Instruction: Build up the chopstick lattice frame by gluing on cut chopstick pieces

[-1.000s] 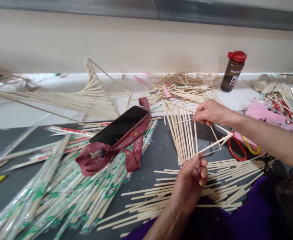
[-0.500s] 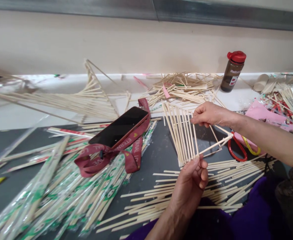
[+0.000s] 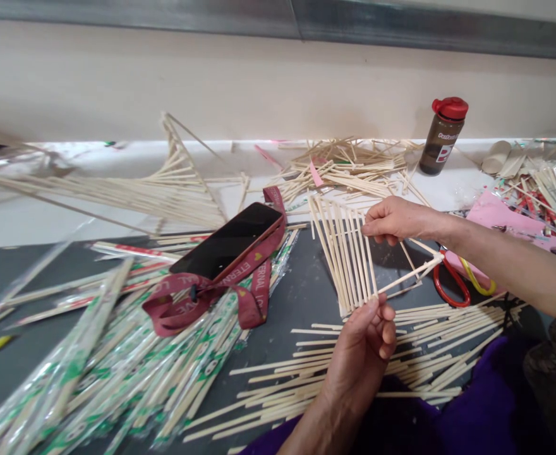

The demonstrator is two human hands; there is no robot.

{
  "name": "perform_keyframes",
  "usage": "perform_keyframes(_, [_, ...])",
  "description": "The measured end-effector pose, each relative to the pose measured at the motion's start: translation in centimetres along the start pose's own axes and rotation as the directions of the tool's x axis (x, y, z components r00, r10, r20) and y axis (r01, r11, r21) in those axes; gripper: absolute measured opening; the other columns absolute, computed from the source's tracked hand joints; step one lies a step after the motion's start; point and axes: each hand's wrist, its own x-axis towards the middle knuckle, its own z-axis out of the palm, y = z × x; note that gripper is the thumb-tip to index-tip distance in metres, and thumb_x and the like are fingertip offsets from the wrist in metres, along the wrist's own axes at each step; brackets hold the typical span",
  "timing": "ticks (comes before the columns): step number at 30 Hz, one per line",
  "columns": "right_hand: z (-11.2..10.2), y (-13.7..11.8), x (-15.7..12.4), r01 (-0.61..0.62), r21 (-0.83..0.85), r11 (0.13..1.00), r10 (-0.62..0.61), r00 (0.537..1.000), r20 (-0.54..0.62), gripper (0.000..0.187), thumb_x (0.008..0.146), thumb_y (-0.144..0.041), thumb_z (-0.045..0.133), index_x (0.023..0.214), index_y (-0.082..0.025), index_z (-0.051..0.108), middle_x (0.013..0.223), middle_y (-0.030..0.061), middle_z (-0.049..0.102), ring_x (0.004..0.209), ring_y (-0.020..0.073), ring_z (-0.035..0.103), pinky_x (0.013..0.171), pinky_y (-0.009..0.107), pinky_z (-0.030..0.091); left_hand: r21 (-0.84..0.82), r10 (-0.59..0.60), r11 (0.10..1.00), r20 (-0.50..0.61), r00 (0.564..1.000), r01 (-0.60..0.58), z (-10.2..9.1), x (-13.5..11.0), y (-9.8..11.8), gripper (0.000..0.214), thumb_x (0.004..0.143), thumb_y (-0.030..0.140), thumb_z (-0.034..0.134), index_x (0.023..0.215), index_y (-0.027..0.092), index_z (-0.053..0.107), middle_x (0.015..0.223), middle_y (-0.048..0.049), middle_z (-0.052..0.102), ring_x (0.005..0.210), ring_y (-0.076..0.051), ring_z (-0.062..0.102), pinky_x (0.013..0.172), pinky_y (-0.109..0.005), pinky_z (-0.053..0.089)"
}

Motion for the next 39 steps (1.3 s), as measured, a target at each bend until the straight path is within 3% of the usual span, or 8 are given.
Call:
perform_keyframes(10, [-0.04, -0.16, -0.38, 0.046, -0.104, 0.994, -0.043, 0.999, 0.026, 0.019, 0.085, -0.016, 0.051, 0.068, -0.014, 0.059, 0.06, -0.0026, 0.057, 0.043, 0.0043, 0.048, 0.046, 0.018, 0.038, -0.008, -0.007, 1.0, 0.013, 1.0, 0.007, -0.21, 0.08, -0.05, 0.022, 0.069, 0.025, 0.077, 0.081, 0.01, 0.065, 0.062, 0.0017, 0.06, 0.042, -0.003, 0.044, 0.033, -0.012, 0.03])
perform_keyframes(39, [0.15, 0.09, 0.0, 0.034, -0.061, 0.998, -0.032, 0.999, 0.032, 0.021, 0.084, -0.013, 0.051, 0.064, -0.015, 0.056, 0.058, -0.002, 0.056, 0.043, 0.005, 0.049, 0.043, 0.018, 0.038, 0.043, -0.009, 0.999, -0.002, 1.0, 0.009, 0.15, 0.03, 0.12, 0.022, 0.072, 0.027, 0.076, 0.082, 0.012, 0.063, 0.063, 0.0022, 0.057, 0.043, -0.002, 0.043, 0.034, -0.011, 0.029])
